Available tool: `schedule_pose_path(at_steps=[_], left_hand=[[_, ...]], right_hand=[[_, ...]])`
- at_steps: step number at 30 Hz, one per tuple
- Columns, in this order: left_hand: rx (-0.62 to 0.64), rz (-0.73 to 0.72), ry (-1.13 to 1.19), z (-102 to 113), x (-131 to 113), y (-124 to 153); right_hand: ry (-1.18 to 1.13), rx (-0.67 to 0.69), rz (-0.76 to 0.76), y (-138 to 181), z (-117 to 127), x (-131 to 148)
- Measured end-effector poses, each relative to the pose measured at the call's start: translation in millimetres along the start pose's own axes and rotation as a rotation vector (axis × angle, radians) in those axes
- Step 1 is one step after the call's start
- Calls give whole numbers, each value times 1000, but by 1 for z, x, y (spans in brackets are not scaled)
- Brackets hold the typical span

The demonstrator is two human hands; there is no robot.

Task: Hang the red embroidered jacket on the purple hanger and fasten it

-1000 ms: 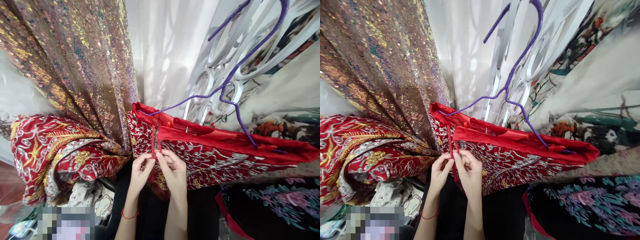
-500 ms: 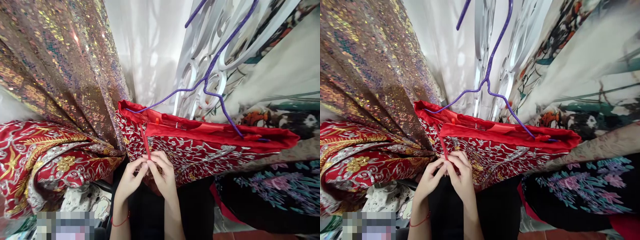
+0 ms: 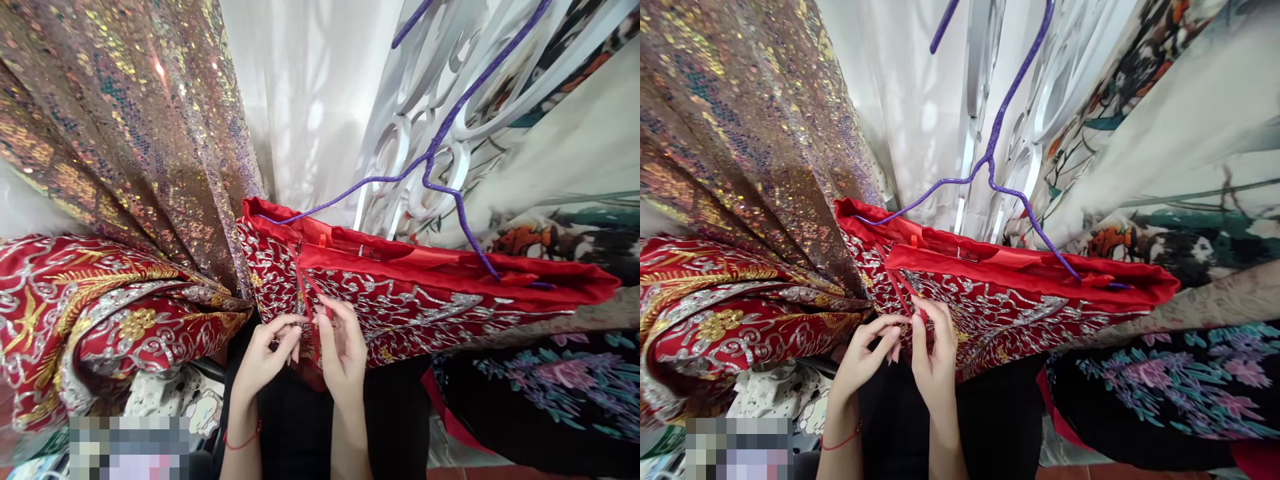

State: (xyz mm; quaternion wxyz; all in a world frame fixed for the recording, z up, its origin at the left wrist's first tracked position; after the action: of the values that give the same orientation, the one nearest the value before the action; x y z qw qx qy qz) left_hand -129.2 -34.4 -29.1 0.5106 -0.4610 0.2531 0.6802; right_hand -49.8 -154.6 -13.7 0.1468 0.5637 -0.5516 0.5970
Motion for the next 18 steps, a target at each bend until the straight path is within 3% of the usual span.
schedule_pose_path(at_steps=[4, 7, 10, 15, 18], left_hand=[[42, 16, 96, -6, 1, 0], [15, 70, 159, -14, 5, -2], [-45, 110, 242, -20, 11, -5], [-1, 154, 252, -21, 17, -11], [-43, 165, 235, -18, 19, -14]], right_hand=[[-125, -4, -87, 3, -1, -2], [-65, 32, -121, 5, 0, -3], [54, 52, -75, 4, 2, -3], [209, -6, 34, -3, 3, -3], [301, 29, 35, -6, 1, -11]])
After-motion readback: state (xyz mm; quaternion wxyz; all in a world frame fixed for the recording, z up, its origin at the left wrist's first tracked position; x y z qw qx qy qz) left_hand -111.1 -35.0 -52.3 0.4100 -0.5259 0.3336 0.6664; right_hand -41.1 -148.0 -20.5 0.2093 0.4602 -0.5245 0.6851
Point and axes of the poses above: each hand's wrist, its own y-axis away from the middle knuckle, its own z-axis out of the back of the hand, x = y × z, the point moved 2 cm from there along -y, towards the middle knuckle, and after that the axes turned 14 degrees about -y, right-handed, at the moved point
